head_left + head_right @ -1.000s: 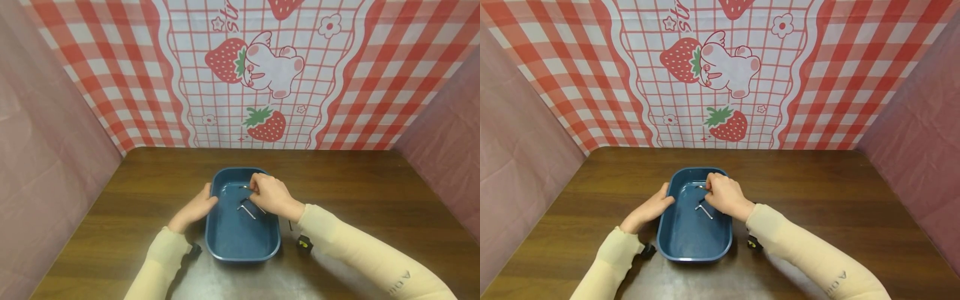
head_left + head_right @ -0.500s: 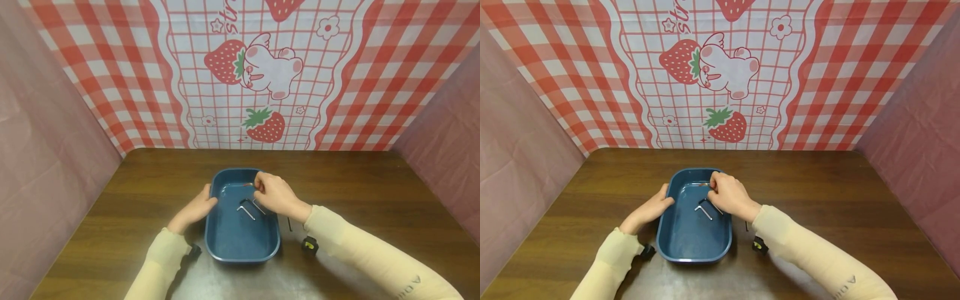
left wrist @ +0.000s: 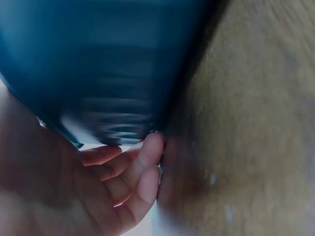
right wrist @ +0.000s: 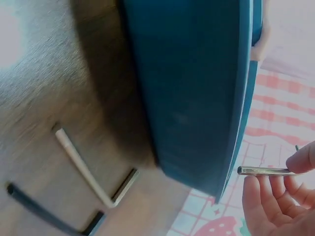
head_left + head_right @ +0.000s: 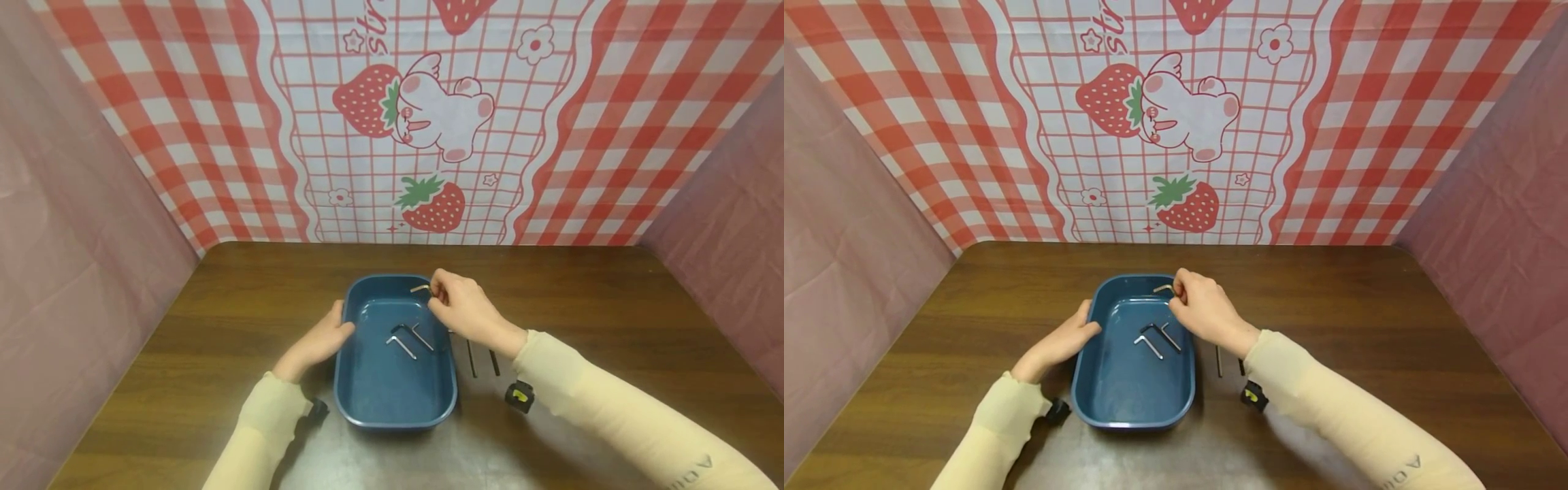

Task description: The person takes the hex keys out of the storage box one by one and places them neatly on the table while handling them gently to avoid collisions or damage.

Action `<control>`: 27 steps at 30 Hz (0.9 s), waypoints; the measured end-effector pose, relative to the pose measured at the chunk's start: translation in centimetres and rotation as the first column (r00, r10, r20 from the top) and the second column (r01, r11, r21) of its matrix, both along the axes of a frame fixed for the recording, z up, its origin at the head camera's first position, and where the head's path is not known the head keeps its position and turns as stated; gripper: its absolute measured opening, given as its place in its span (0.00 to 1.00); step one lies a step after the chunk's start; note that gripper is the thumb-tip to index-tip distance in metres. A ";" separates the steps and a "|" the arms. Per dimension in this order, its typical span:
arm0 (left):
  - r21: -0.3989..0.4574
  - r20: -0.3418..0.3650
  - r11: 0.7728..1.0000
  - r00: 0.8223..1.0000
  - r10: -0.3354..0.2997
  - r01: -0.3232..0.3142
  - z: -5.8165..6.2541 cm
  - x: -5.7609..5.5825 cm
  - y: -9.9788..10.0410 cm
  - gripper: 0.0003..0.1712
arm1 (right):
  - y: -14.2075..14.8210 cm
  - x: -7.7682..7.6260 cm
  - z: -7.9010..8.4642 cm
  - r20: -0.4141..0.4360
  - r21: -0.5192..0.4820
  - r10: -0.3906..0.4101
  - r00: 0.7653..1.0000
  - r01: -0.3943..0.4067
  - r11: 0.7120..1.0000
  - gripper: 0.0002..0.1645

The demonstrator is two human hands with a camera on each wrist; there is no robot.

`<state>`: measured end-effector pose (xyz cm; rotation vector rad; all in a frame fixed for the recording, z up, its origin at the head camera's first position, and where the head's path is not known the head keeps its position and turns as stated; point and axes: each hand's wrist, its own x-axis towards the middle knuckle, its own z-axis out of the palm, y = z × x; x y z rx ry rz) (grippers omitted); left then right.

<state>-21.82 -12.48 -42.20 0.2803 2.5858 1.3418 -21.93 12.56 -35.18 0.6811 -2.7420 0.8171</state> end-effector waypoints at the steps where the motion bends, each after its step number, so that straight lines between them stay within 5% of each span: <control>1: 0.000 0.001 1.000 1.000 0.003 -0.003 0.0 0.0 0.0 0.27 | 0.2 0.0 0.0 -0.003 -0.003 -0.002 1.000 0.002 1.000 0.03; 27: 0.016 -0.002 1.000 1.000 -0.002 0.002 0.3 0.1 0.1 0.28 | 5.6 0.5 -2.1 0.003 0.089 -0.110 0.994 0.109 0.990 0.04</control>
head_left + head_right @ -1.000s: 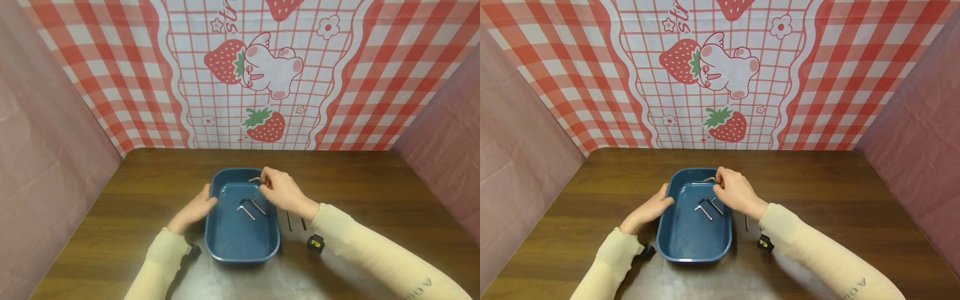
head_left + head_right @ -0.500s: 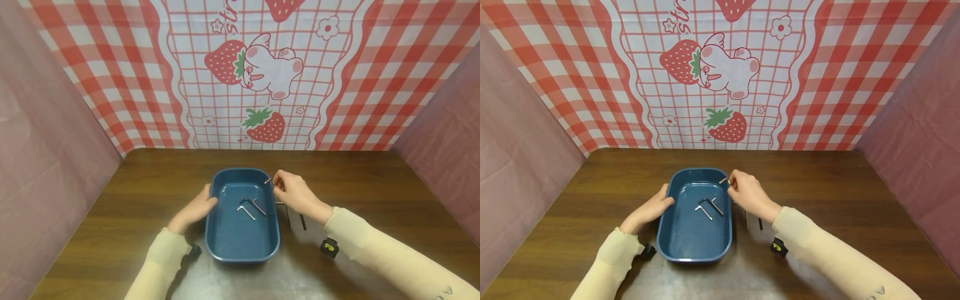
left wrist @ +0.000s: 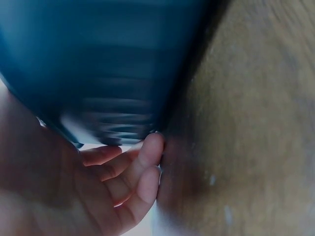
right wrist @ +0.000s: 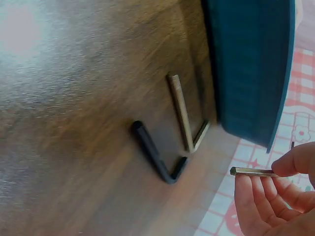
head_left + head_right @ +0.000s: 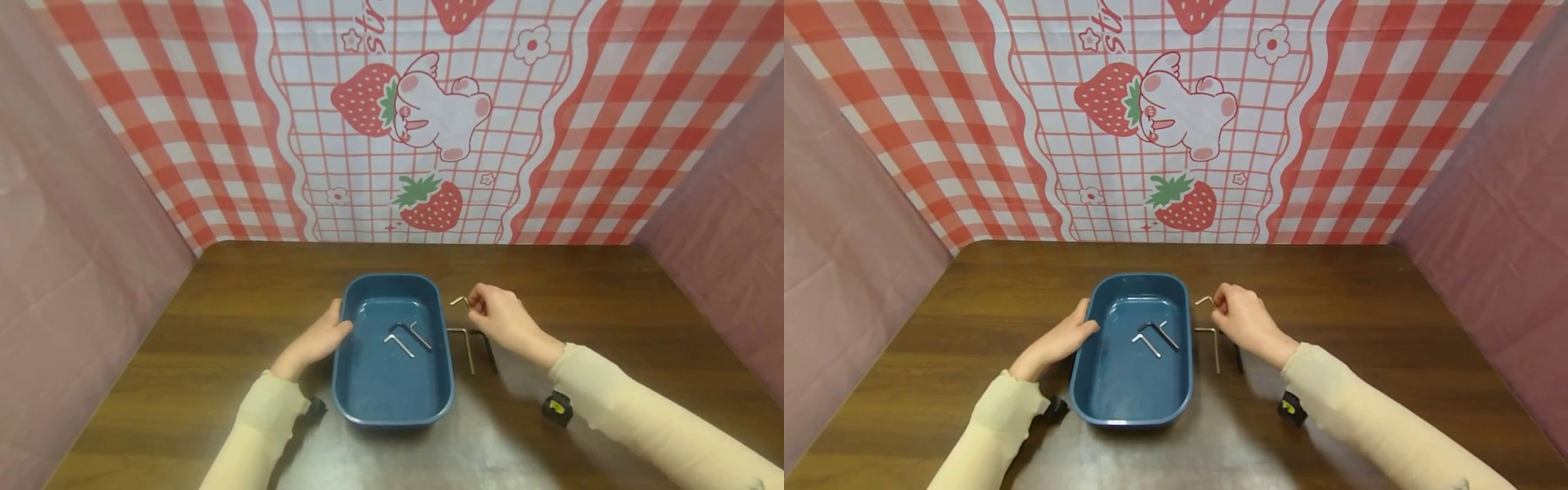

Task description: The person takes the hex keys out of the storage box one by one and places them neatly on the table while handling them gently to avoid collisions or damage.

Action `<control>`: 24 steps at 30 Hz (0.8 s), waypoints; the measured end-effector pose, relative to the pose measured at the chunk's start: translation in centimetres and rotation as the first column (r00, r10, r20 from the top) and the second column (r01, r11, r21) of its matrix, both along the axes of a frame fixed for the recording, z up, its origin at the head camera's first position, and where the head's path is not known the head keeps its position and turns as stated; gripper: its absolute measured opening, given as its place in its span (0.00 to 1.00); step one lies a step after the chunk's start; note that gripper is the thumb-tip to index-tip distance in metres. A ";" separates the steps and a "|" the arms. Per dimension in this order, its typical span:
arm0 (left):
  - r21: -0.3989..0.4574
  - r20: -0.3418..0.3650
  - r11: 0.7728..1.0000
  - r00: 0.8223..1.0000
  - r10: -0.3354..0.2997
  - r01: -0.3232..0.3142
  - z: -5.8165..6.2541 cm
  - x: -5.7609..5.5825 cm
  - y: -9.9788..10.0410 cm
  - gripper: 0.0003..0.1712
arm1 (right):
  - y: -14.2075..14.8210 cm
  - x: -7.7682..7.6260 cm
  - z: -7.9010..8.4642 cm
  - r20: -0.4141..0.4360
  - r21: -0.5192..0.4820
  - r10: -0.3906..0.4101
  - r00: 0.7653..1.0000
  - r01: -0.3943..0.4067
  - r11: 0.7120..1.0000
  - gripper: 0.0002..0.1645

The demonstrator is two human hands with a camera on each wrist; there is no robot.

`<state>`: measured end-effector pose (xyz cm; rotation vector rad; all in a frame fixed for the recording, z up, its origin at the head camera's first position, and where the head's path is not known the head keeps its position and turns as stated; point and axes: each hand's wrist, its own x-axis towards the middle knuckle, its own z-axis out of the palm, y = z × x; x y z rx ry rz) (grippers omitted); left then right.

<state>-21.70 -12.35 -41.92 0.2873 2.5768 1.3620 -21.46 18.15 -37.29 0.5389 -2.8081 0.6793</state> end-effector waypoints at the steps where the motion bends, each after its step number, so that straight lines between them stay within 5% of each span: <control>1: 0.001 0.000 1.000 1.000 -0.003 0.003 0.0 0.0 0.0 0.28 | 0.2 0.0 -0.1 0.007 0.000 -0.007 1.000 0.007 1.000 0.04; 24: -0.005 0.009 1.000 1.000 0.009 -0.009 0.1 0.0 0.1 0.28 | 3.5 1.0 -2.8 0.114 0.027 -0.106 0.988 0.103 0.994 0.06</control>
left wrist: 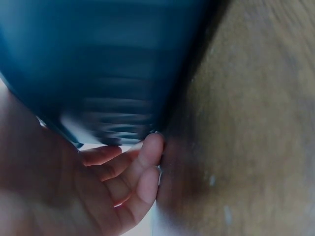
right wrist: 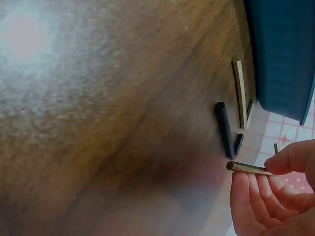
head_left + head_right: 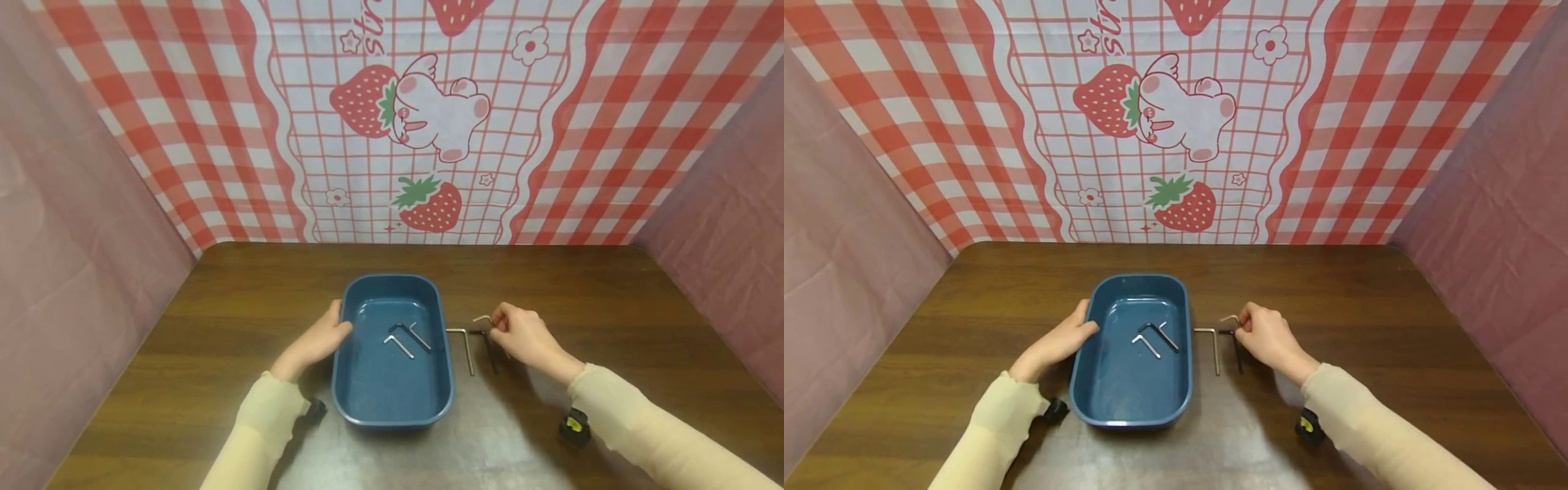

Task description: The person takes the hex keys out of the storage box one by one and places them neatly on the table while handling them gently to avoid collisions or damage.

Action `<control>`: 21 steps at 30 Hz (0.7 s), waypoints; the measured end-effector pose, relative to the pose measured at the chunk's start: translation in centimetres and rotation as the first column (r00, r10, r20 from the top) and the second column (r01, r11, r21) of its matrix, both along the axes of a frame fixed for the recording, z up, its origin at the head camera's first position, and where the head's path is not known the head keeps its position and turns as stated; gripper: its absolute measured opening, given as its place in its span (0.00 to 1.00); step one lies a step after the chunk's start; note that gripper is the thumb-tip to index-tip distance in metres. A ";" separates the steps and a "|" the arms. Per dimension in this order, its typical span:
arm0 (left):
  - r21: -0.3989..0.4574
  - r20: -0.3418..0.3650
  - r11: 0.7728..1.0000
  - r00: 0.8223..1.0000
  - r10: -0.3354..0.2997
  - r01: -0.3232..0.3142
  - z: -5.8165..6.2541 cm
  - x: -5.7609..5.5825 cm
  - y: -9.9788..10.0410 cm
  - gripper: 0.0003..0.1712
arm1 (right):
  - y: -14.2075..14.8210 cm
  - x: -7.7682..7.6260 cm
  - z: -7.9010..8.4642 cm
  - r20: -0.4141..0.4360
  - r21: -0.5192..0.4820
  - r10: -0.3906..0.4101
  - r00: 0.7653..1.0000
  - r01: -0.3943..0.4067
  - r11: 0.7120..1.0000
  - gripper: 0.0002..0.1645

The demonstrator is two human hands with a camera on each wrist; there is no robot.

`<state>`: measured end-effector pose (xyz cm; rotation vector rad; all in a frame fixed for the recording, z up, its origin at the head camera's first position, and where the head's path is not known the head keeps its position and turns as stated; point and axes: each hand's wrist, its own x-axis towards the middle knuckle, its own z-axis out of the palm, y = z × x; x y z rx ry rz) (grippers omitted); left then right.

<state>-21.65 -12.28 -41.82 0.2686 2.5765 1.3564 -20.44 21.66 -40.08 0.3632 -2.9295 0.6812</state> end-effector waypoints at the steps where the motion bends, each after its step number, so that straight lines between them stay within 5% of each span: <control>1: 0.001 0.000 1.000 1.000 -0.001 0.001 0.0 0.0 0.0 0.28 | 0.1 0.0 -0.1 0.006 0.003 -0.003 1.000 0.003 1.000 0.06; 21: 0.008 -0.009 1.000 1.000 -0.012 0.012 -0.1 0.0 -0.1 0.28 | 1.2 0.5 -0.9 0.122 0.021 -0.089 0.989 0.087 0.996 0.09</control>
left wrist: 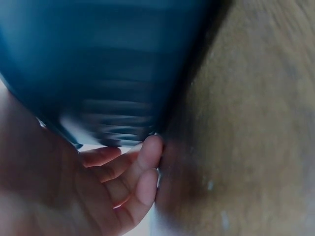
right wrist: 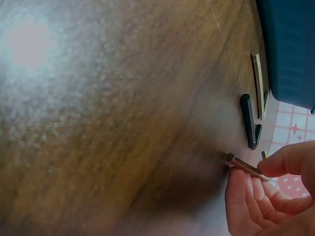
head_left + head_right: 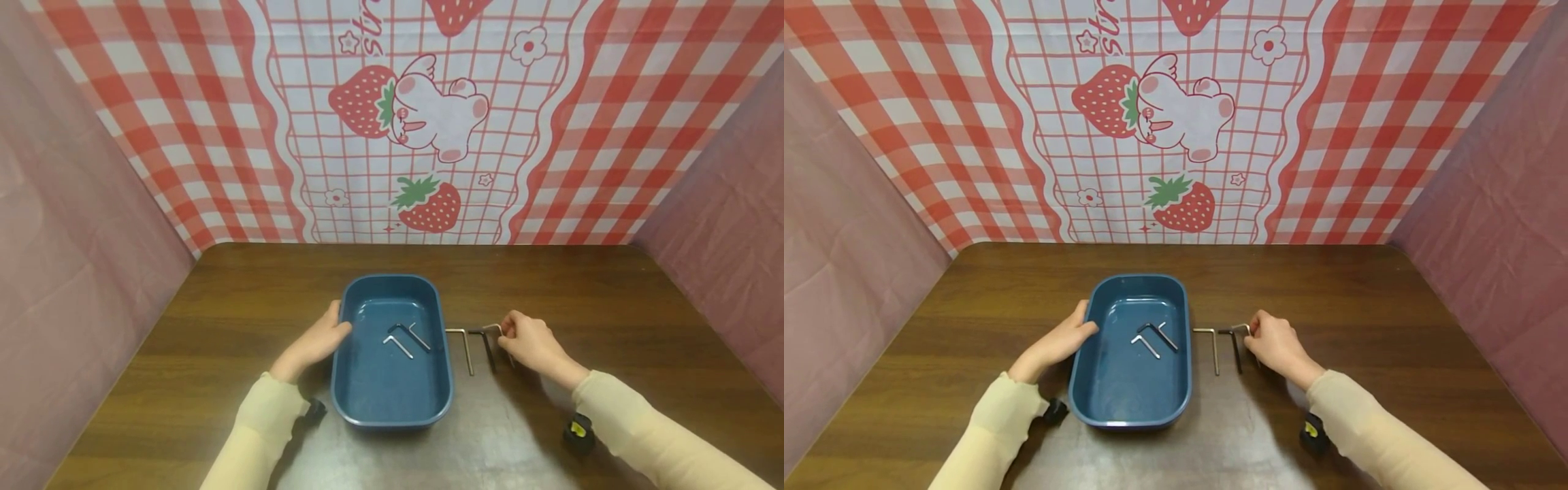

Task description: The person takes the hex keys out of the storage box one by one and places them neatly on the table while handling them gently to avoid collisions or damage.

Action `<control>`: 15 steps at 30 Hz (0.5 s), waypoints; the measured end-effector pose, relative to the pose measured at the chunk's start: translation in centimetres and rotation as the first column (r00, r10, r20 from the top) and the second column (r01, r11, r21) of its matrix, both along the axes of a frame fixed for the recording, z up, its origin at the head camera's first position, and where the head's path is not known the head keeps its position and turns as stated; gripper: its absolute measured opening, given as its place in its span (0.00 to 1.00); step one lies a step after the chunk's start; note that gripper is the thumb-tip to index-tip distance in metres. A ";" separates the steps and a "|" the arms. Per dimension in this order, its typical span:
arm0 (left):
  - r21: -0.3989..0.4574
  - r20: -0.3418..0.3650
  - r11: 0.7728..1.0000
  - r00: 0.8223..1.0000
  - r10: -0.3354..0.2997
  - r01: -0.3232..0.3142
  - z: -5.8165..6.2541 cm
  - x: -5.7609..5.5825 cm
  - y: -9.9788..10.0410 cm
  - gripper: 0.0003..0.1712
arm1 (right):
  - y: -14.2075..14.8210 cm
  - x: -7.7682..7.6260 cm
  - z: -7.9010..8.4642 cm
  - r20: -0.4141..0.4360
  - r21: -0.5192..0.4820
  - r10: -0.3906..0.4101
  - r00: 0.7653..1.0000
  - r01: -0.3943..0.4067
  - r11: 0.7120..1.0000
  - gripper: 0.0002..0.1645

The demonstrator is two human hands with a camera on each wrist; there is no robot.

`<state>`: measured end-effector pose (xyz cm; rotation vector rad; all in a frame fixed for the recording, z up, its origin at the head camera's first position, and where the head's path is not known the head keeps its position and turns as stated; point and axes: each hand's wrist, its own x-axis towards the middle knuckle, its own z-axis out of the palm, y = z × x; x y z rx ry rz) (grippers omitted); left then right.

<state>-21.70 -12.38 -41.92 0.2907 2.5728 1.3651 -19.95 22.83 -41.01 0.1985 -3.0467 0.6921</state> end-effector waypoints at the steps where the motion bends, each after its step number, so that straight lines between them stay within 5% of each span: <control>1: 0.000 0.001 1.000 1.000 0.000 0.000 0.0 0.0 0.0 0.27 | 0.1 0.0 0.0 0.005 -0.001 -0.002 1.000 0.002 1.000 0.09; 15: -0.009 0.004 1.000 1.000 -0.007 0.007 -0.1 0.1 0.0 0.28 | 0.5 0.4 -0.4 0.012 0.024 -0.016 1.000 0.015 1.000 0.09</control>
